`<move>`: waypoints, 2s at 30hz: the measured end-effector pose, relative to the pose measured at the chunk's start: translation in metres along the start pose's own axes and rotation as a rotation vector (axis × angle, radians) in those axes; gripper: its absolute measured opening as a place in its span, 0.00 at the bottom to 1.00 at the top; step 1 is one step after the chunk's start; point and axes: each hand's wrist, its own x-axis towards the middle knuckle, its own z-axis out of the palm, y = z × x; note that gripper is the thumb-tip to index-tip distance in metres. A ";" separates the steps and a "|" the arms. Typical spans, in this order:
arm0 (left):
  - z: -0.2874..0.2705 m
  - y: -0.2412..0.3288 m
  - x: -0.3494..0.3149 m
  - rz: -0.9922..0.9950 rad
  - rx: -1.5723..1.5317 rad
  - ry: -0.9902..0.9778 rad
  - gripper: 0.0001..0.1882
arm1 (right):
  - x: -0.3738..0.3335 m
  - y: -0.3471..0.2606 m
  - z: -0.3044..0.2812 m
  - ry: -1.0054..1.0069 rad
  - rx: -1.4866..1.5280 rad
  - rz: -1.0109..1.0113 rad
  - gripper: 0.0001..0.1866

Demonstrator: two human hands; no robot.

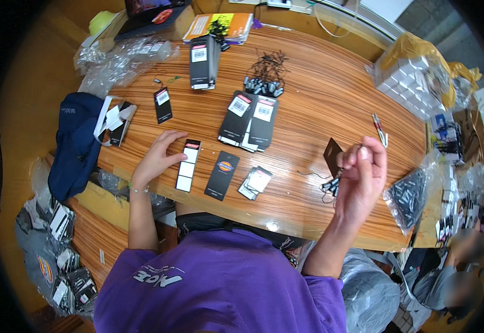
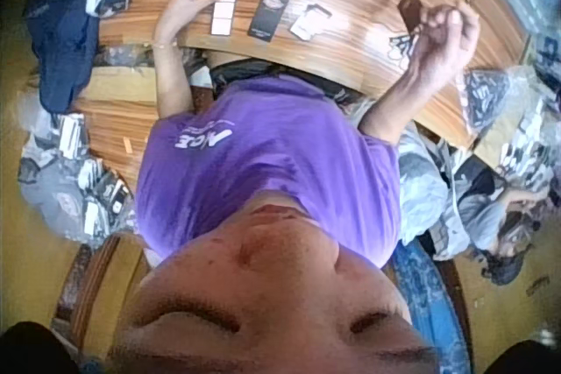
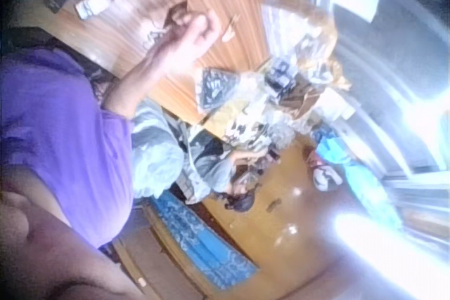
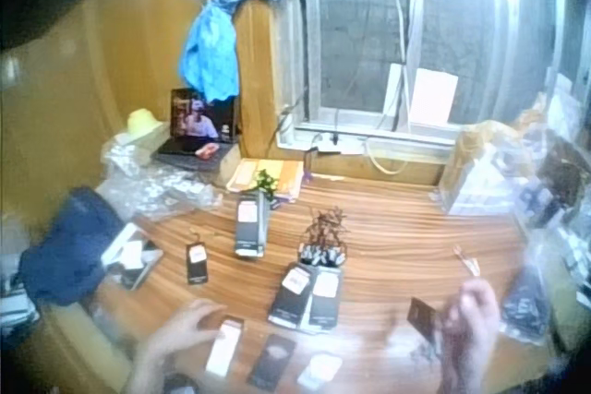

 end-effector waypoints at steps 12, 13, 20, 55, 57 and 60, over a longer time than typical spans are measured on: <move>0.003 0.012 -0.006 0.078 -0.013 0.149 0.25 | -0.001 0.000 0.006 -0.095 -0.114 0.078 0.16; 0.003 0.016 -0.008 0.072 -0.074 0.179 0.22 | -0.002 0.000 0.006 -0.099 -0.138 0.081 0.16; 0.019 0.105 0.009 0.021 -0.736 0.164 0.11 | -0.016 0.003 0.026 -0.229 -0.435 0.150 0.16; 0.087 0.158 0.041 0.885 0.040 0.461 0.09 | -0.014 0.030 0.014 -0.022 -0.221 0.067 0.05; 0.083 0.156 0.042 0.876 0.023 0.468 0.08 | -0.010 0.023 0.012 0.027 -0.021 0.045 0.05; 0.085 0.147 0.045 0.858 -0.069 0.439 0.07 | -0.005 0.018 0.010 -0.010 0.185 0.053 0.04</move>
